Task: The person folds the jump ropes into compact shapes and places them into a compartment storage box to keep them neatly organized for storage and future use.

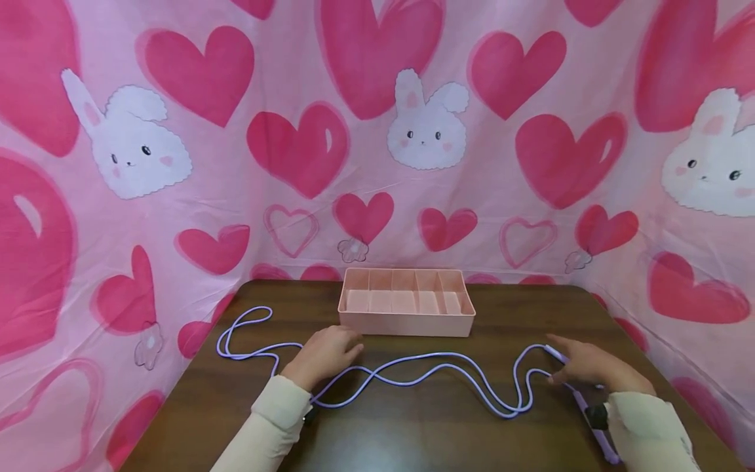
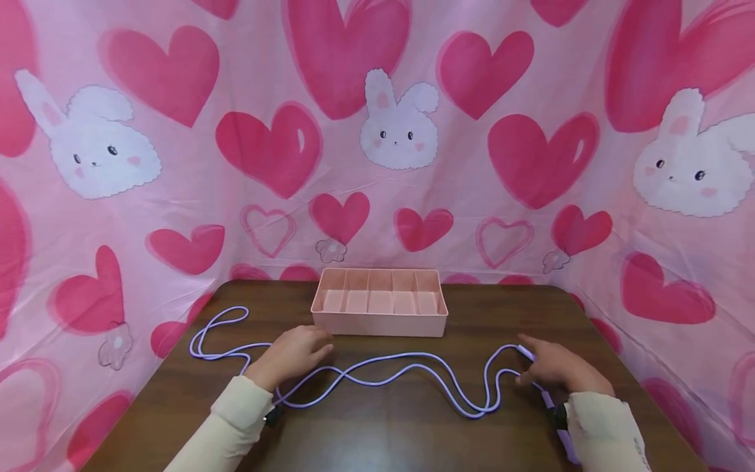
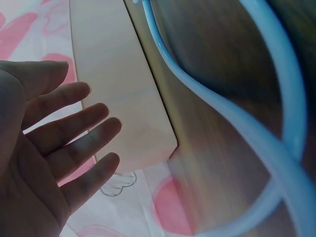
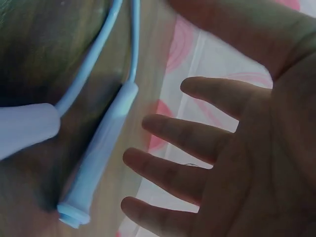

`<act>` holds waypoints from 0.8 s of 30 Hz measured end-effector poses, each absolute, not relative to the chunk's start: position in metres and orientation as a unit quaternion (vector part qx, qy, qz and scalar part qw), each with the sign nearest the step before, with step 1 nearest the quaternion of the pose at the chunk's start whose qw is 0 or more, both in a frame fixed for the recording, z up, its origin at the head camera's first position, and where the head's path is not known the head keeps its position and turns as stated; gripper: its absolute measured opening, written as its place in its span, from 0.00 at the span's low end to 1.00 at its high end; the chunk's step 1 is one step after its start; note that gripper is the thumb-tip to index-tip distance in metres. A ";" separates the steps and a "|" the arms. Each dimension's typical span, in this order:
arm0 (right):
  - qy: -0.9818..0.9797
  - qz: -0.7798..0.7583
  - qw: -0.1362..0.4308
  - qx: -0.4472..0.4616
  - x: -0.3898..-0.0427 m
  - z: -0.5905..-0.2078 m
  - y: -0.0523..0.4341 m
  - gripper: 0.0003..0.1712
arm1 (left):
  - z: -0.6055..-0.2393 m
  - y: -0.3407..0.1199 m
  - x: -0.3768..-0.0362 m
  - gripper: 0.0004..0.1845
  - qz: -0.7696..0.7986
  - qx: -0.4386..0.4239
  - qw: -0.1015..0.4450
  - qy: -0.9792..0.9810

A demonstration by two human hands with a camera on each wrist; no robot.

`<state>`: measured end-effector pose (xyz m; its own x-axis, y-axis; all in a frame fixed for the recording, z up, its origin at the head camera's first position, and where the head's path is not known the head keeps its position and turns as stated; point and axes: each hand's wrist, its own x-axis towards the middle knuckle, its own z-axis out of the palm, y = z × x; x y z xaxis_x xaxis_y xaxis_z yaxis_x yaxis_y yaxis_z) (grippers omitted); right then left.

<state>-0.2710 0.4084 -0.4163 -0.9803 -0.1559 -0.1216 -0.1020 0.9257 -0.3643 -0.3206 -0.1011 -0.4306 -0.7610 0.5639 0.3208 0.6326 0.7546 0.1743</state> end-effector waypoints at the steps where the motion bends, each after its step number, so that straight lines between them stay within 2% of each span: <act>1: 0.977 -0.187 0.078 -0.063 -0.271 -0.418 0.409 0.56 | -0.431 -0.101 -0.321 0.04 -0.137 -0.323 0.126 -0.928; 8: 0.979 -0.179 0.056 -0.075 -0.270 -0.440 0.411 0.44 | -0.438 -0.094 -0.316 0.04 -0.148 -0.336 0.127 -0.921; 16: 0.983 -0.165 0.046 -0.060 -0.276 -0.450 0.404 0.13 | -0.439 -0.073 -0.315 0.08 -0.143 -0.384 0.151 -0.900; 18: 0.983 -0.166 0.050 -0.053 -0.280 -0.448 0.401 0.09 | -0.437 -0.066 -0.318 0.08 -0.143 -0.395 0.151 -0.895; 24: 0.980 -0.180 0.027 -0.076 -0.285 -0.439 0.389 0.07 | -0.432 -0.051 -0.314 0.04 -0.135 -0.416 0.132 -0.890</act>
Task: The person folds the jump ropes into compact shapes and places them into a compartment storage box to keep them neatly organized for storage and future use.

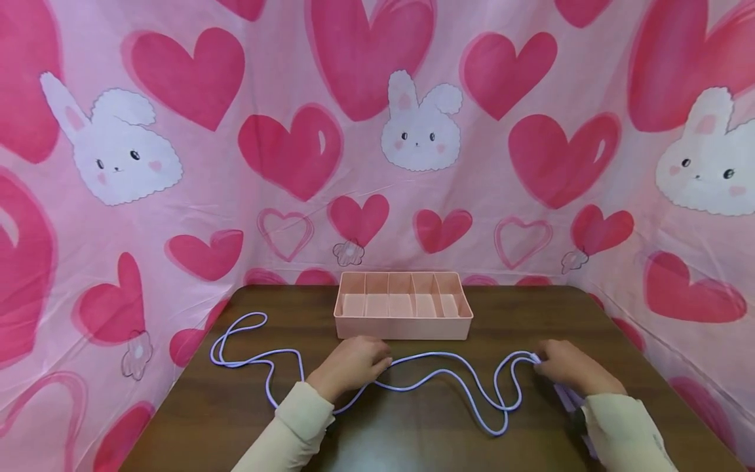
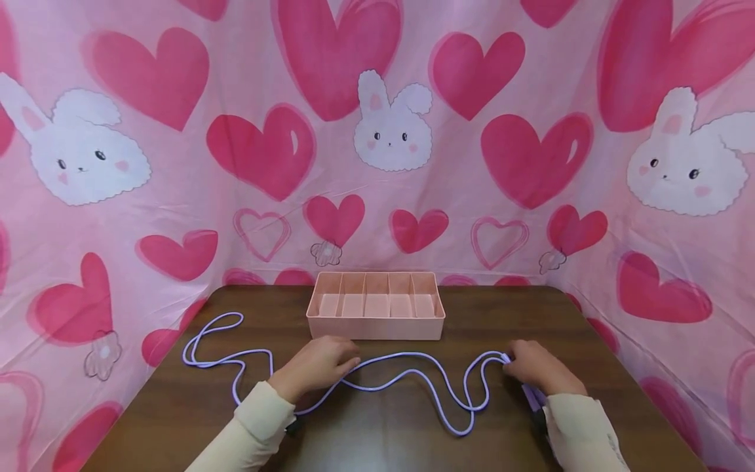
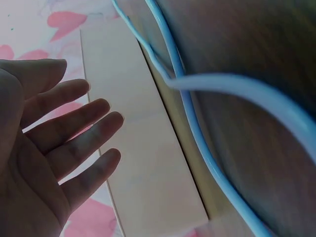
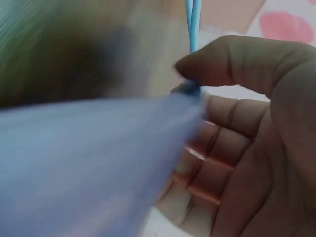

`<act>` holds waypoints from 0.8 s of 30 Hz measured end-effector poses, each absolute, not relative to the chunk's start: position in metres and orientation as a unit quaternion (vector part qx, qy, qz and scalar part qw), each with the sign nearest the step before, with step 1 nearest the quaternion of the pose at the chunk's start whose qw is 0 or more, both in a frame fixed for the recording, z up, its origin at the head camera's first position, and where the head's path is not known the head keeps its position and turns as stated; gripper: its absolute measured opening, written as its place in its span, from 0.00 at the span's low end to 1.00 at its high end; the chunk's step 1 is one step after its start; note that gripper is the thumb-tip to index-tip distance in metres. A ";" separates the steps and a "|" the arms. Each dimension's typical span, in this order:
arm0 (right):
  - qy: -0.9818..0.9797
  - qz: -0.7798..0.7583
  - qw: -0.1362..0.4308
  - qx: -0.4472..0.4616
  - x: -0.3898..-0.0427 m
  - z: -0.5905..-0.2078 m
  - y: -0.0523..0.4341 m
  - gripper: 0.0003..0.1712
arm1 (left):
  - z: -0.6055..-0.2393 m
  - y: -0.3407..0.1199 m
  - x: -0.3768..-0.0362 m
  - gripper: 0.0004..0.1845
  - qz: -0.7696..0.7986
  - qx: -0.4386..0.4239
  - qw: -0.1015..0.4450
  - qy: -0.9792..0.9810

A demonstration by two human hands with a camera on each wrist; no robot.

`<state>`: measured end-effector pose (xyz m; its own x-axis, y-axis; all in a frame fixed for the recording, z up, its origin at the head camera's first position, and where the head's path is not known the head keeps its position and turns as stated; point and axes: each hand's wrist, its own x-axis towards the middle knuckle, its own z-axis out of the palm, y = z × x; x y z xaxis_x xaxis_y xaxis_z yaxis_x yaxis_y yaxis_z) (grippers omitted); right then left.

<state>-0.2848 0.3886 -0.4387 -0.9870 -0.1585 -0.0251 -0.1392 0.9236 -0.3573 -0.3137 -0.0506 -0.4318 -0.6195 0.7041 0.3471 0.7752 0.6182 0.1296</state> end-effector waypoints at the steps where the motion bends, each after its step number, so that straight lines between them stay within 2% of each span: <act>1: 0.979 -0.184 0.016 -0.086 -0.286 -0.436 0.386 0.06 | -0.431 -0.049 -0.313 0.04 -0.135 -0.417 0.130 -0.889; 15: 0.951 -0.280 -0.059 -0.113 -0.300 -0.395 0.335 0.11 | -0.427 -0.016 -0.306 0.08 -0.130 -0.457 0.108 -0.873; 19: 0.935 -0.327 -0.083 -0.114 -0.304 -0.391 0.316 0.14 | -0.425 -0.008 -0.301 0.07 -0.150 -0.471 0.107 -0.863; 24: 0.912 -0.373 -0.131 -0.106 -0.308 -0.391 0.285 0.16 | -0.430 0.004 -0.293 0.12 -0.178 -0.476 0.109 -0.854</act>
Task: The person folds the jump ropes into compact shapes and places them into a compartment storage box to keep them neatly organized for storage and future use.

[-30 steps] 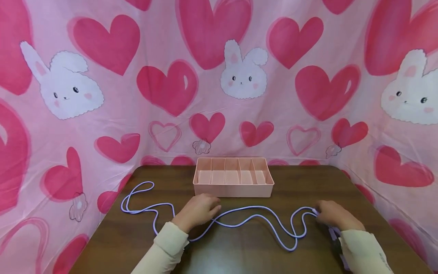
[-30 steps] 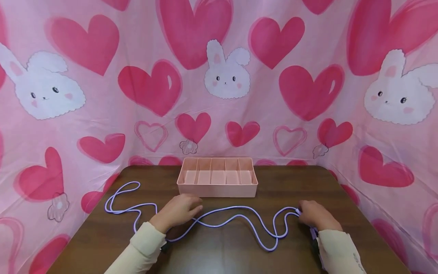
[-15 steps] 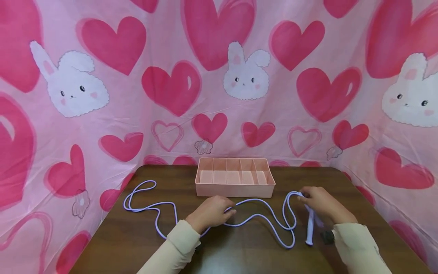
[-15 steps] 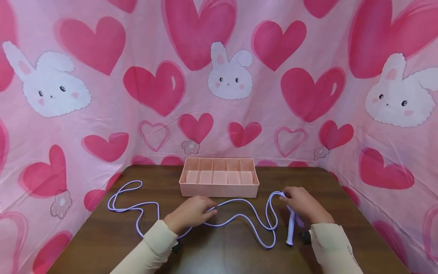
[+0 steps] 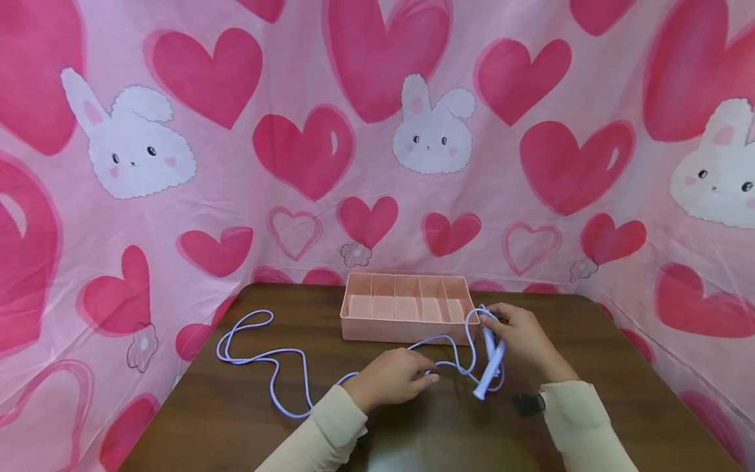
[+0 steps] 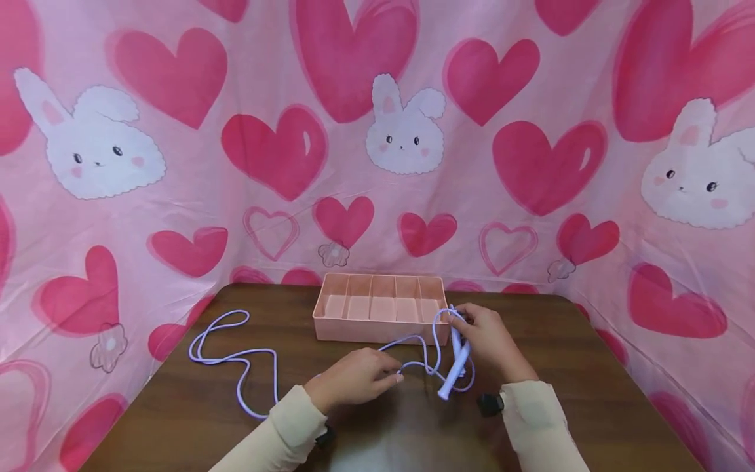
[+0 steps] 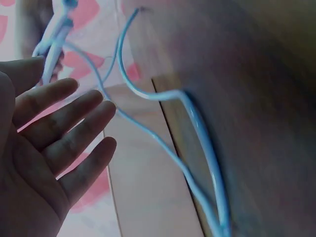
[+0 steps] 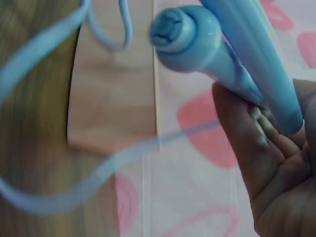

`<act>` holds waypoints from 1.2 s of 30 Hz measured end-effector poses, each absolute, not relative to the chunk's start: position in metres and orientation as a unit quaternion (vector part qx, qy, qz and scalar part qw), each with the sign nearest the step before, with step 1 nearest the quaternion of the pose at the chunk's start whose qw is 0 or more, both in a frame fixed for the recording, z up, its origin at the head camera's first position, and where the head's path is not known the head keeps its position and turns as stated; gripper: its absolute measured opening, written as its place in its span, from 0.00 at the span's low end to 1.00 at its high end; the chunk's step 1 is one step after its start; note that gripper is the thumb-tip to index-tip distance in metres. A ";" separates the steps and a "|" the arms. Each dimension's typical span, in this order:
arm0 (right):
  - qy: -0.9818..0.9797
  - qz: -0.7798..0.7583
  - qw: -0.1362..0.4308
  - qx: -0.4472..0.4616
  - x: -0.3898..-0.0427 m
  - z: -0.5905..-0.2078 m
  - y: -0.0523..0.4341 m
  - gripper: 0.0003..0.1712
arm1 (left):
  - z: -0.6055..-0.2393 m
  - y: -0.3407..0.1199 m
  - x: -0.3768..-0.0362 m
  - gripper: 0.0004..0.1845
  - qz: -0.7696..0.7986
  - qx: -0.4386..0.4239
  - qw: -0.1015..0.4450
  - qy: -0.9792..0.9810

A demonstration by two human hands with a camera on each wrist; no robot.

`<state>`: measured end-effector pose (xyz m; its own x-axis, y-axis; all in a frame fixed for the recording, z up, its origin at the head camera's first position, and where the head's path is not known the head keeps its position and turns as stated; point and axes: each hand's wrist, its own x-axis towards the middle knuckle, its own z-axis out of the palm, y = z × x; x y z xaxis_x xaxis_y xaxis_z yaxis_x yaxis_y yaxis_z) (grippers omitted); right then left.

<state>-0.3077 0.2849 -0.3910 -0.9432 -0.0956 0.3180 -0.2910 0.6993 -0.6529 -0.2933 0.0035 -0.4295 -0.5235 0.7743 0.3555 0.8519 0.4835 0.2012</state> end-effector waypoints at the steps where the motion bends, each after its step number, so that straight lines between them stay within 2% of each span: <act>1: -0.907 0.387 0.135 0.101 -0.308 -0.392 0.277 0.17 | -0.431 0.005 -0.292 0.13 -0.186 -0.474 0.109 -0.854; 6: -0.858 0.488 0.140 0.081 -0.310 -0.397 0.239 0.15 | -0.436 0.009 -0.288 0.17 -0.224 -0.454 0.106 -0.856; 11: -0.836 0.519 0.157 0.082 -0.310 -0.399 0.212 0.14 | -0.436 0.005 -0.289 0.17 -0.249 -0.402 0.102 -0.875; 15: -0.814 0.554 0.162 0.068 -0.311 -0.400 0.199 0.14 | -0.433 -0.002 -0.290 0.25 -0.266 -0.345 0.133 -0.890; 17: -0.798 0.579 0.160 0.053 -0.312 -0.401 0.195 0.13 | -0.432 -0.006 -0.290 0.27 -0.267 -0.318 0.175 -0.893; 20: -0.747 0.648 0.144 0.032 -0.314 -0.404 0.189 0.11 | -0.430 -0.009 -0.292 0.24 -0.259 -0.304 0.272 -0.876; 23: -0.688 0.715 0.124 0.013 -0.317 -0.408 0.183 0.09 | -0.429 -0.009 -0.296 0.20 -0.232 -0.329 0.370 -0.837; 25: -0.661 0.743 0.110 0.004 -0.318 -0.410 0.179 0.08 | -0.429 -0.008 -0.297 0.18 -0.216 -0.361 0.402 -0.813; 29: -0.654 0.751 0.094 0.005 -0.317 -0.414 0.173 0.06 | -0.431 -0.006 -0.298 0.15 -0.206 -0.407 0.390 -0.800; 33: -0.644 0.760 0.078 0.037 -0.317 -0.415 0.170 0.05 | -0.431 -0.006 -0.300 0.20 -0.216 -0.388 0.345 -0.827; 36: -0.636 0.766 0.077 0.056 -0.317 -0.416 0.169 0.07 | -0.430 -0.008 -0.300 0.18 -0.226 -0.368 0.297 -0.852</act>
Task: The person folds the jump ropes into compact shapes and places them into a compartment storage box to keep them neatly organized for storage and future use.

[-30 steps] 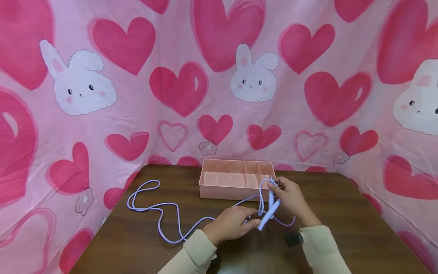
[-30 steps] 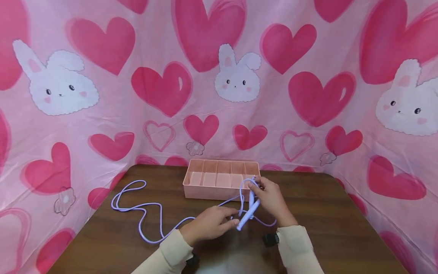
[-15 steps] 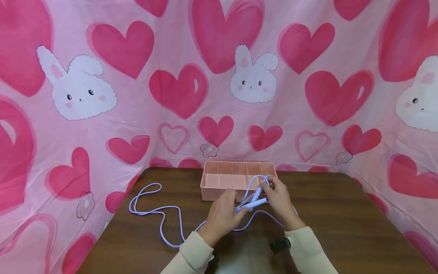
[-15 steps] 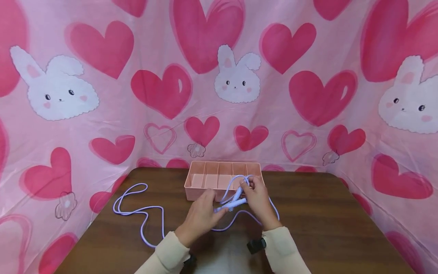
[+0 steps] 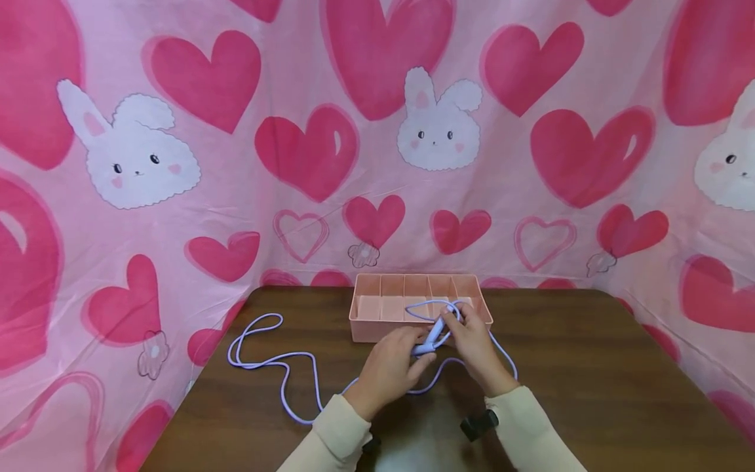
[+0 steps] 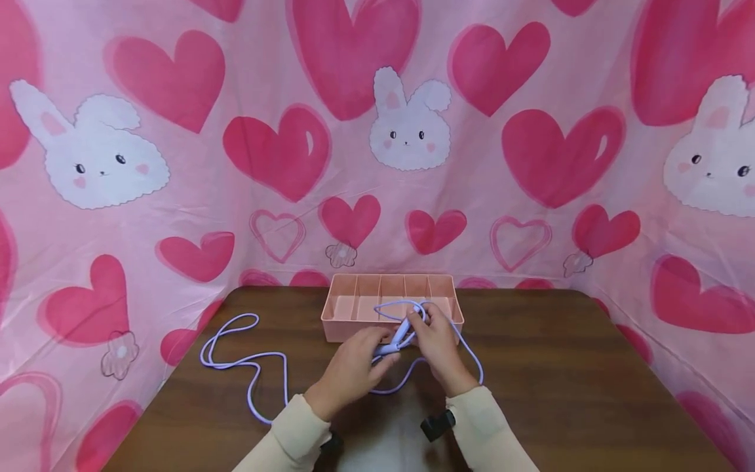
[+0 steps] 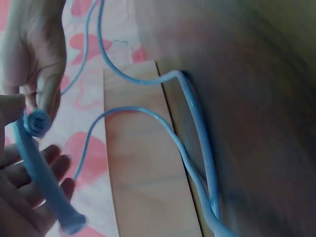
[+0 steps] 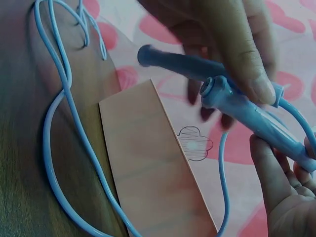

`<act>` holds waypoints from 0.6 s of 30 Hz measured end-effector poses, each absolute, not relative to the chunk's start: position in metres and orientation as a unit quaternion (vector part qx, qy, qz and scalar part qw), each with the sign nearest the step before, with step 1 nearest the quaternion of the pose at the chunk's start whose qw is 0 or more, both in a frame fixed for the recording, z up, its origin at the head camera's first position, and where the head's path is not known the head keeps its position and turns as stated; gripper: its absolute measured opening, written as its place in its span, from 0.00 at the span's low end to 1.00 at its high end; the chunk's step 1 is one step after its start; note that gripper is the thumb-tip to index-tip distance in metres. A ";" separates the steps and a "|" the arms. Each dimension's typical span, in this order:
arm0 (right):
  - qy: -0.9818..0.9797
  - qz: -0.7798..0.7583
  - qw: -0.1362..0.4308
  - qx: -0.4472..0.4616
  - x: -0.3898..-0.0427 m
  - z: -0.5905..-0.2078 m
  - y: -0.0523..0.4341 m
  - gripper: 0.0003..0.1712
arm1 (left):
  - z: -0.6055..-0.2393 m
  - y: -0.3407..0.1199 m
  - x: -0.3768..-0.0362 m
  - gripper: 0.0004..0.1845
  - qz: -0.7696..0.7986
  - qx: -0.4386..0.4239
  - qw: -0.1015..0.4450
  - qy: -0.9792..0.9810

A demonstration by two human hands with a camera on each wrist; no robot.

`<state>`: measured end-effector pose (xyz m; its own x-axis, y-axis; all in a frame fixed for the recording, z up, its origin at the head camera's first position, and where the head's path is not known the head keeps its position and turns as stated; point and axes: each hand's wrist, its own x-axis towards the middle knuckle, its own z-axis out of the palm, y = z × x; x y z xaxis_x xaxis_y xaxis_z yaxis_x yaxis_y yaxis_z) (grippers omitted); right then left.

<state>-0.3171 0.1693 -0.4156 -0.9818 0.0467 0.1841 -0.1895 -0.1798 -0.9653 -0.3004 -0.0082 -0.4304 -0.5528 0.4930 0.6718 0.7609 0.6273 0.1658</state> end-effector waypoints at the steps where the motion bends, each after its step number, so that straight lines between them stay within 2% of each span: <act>1: -0.637 0.765 0.079 0.059 -0.317 -0.415 0.169 0.08 | -0.431 -0.009 -0.300 0.15 -0.228 -0.365 0.278 -0.859; 4: -0.633 0.768 0.081 0.060 -0.316 -0.415 0.171 0.09 | -0.433 -0.009 -0.300 0.08 -0.226 -0.361 0.231 -0.875; 6: -0.630 0.770 0.078 0.062 -0.316 -0.416 0.172 0.10 | -0.434 -0.007 -0.300 0.07 -0.225 -0.362 0.212 -0.879; 9: -0.621 0.777 0.065 0.075 -0.315 -0.416 0.172 0.15 | -0.436 -0.006 -0.300 0.08 -0.234 -0.359 0.212 -0.878; 13: -0.604 0.784 0.050 0.130 -0.313 -0.418 0.164 0.26 | -0.433 -0.006 -0.300 0.10 -0.284 -0.325 0.207 -0.878; 16: -0.608 0.773 0.054 0.169 -0.313 -0.422 0.156 0.26 | -0.431 -0.007 -0.301 0.13 -0.352 -0.285 0.165 -0.876; 18: -0.624 0.759 0.061 0.176 -0.311 -0.426 0.151 0.21 | -0.430 -0.007 -0.301 0.14 -0.385 -0.264 0.143 -0.873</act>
